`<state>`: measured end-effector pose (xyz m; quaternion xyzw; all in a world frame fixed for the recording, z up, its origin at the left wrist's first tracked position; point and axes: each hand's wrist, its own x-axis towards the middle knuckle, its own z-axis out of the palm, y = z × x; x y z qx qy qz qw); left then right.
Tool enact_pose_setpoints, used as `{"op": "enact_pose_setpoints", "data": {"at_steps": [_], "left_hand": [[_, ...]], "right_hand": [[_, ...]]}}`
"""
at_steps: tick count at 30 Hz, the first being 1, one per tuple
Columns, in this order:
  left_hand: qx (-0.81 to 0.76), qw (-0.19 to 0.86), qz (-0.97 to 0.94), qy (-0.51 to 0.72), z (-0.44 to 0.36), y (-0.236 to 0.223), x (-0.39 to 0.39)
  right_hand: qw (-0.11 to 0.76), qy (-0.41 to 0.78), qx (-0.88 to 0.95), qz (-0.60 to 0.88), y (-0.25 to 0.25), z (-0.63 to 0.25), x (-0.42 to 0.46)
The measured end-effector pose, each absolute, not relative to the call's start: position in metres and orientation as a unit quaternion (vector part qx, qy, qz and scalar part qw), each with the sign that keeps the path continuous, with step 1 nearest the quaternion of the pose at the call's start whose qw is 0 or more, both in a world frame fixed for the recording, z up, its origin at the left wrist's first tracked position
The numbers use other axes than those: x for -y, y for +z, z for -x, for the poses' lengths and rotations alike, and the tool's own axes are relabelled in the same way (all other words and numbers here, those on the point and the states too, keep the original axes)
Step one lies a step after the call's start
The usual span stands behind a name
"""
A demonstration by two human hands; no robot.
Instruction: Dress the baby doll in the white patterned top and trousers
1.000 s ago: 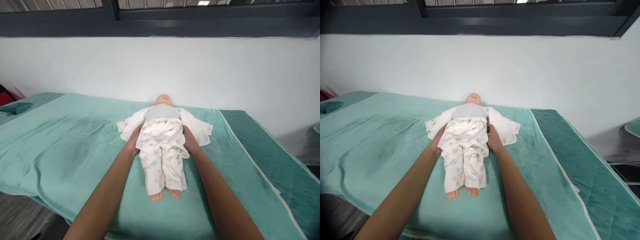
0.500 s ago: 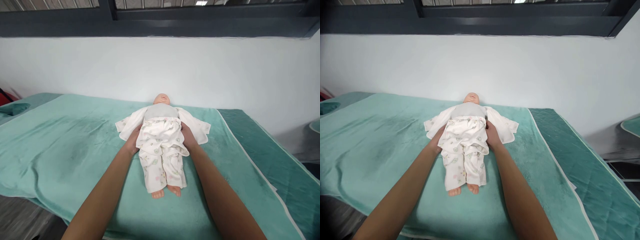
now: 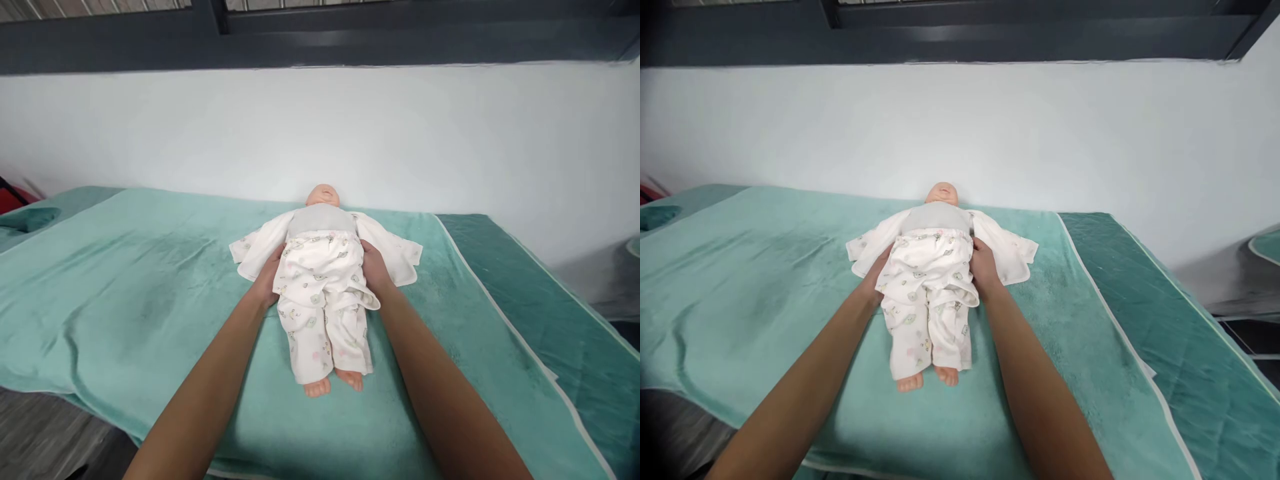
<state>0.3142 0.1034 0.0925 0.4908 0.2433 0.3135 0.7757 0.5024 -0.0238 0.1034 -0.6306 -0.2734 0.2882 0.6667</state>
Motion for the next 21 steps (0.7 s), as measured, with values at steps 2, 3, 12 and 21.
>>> {"op": "enact_pose_setpoints", "data": {"at_steps": [2,3,12,21], "left_hand": [[-0.217,0.793,-0.481,0.306,-0.313,0.094,-0.101],[-0.206,0.8,-0.477,0.3,-0.312,0.094,-0.1],[-0.206,0.803,-0.49,0.269,-0.31,0.094,-0.097],[-0.212,0.804,-0.507,0.226,-0.308,0.093,-0.097]], "right_hand": [[0.654,0.277,0.295,0.639,0.104,-0.504,0.026],[0.648,0.269,0.304,0.644,0.104,-0.506,0.027],[0.636,0.24,0.329,0.655,0.098,-0.516,0.025],[0.643,0.312,0.331,0.617,0.104,-0.505,0.029]]}}
